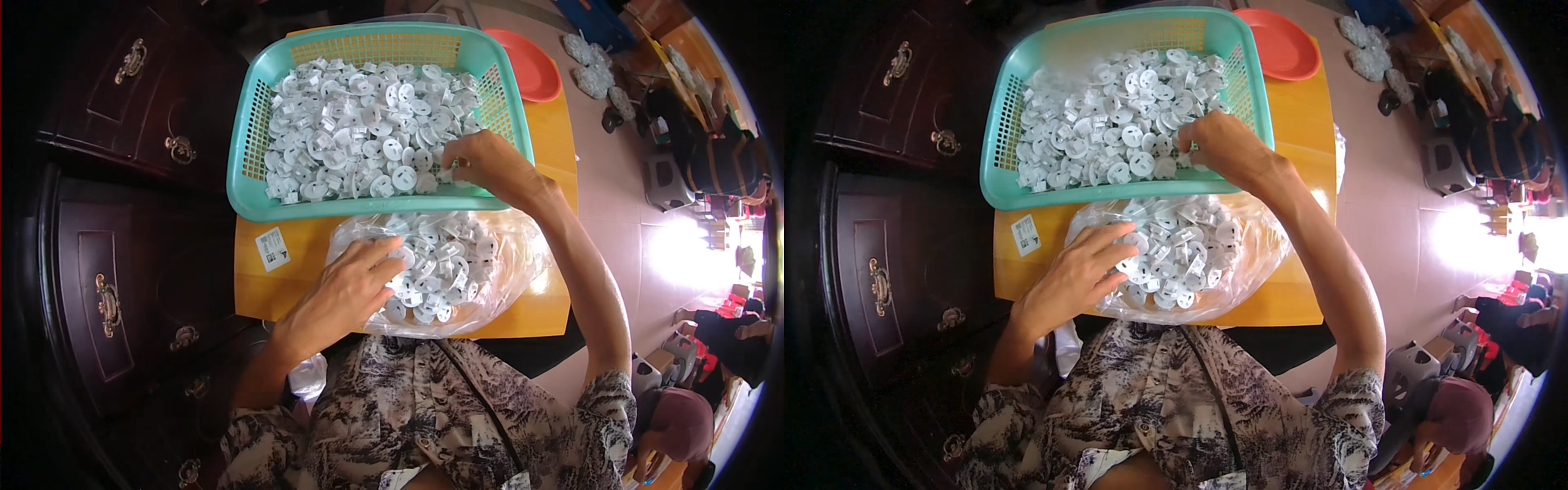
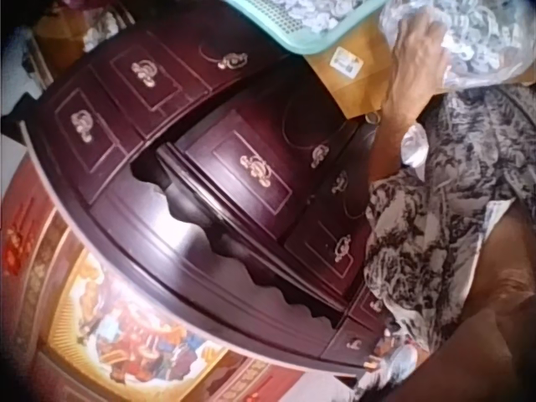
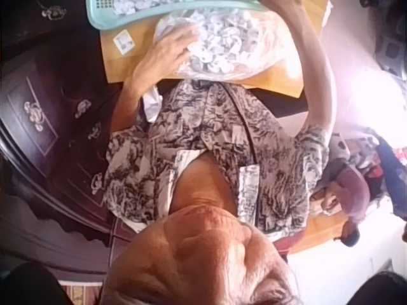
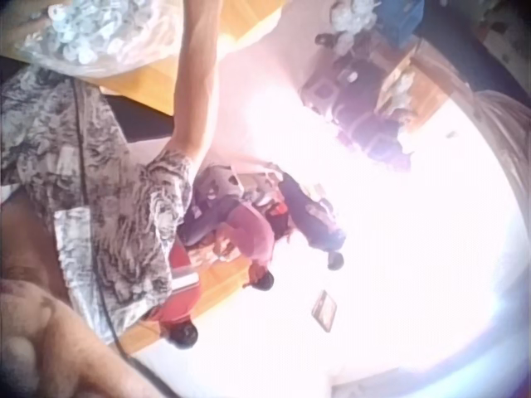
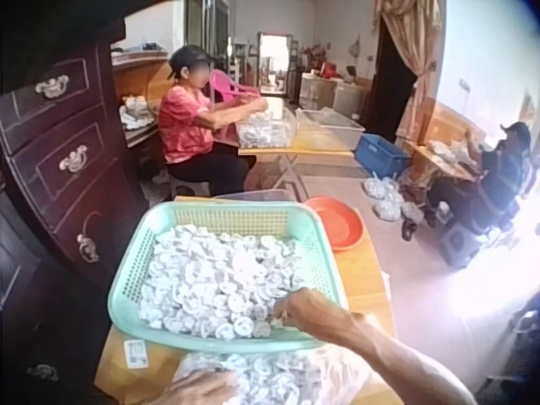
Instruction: The person sorts small white plastic components by hand, transferring them from a basket into a plastic bag.
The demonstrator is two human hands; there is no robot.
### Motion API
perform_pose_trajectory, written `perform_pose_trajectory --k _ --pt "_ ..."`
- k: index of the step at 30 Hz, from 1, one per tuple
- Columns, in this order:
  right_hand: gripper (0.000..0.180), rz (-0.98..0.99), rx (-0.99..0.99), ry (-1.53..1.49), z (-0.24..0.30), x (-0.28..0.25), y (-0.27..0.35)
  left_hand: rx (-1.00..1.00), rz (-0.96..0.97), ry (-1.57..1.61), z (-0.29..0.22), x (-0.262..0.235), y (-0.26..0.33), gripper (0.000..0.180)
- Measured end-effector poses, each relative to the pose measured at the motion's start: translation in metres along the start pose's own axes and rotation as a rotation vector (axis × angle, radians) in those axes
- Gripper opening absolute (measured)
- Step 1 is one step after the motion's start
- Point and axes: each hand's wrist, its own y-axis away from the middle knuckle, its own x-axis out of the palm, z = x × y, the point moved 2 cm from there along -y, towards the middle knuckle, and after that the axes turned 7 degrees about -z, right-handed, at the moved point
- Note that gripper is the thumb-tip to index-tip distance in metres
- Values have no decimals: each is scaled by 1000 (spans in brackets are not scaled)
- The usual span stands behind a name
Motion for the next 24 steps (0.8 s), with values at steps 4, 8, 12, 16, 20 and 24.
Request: perform_pose_trajectory --k 4,8,12,16,20,24 --pt "14 -182 46 -89 40 -33 19 5 -13 17 6 0 -1 28" --pt "13 -276 104 -264 84 -49 61 -42 -76 163 6 -16 -8 25" --pt "14 -157 176 -270 92 -28 97 10 -204 144 11 -37 -41 17" --pt "17 -122 252 -163 80 -3 111 45 -153 54 32 -41 -94 18" --pt "18 -59 204 -135 79 2 110 105 -31 -154 43 -25 -122 21" --pt "24 -41 210 -146 84 -28 98 95 26 -48 52 -7 -143 21"
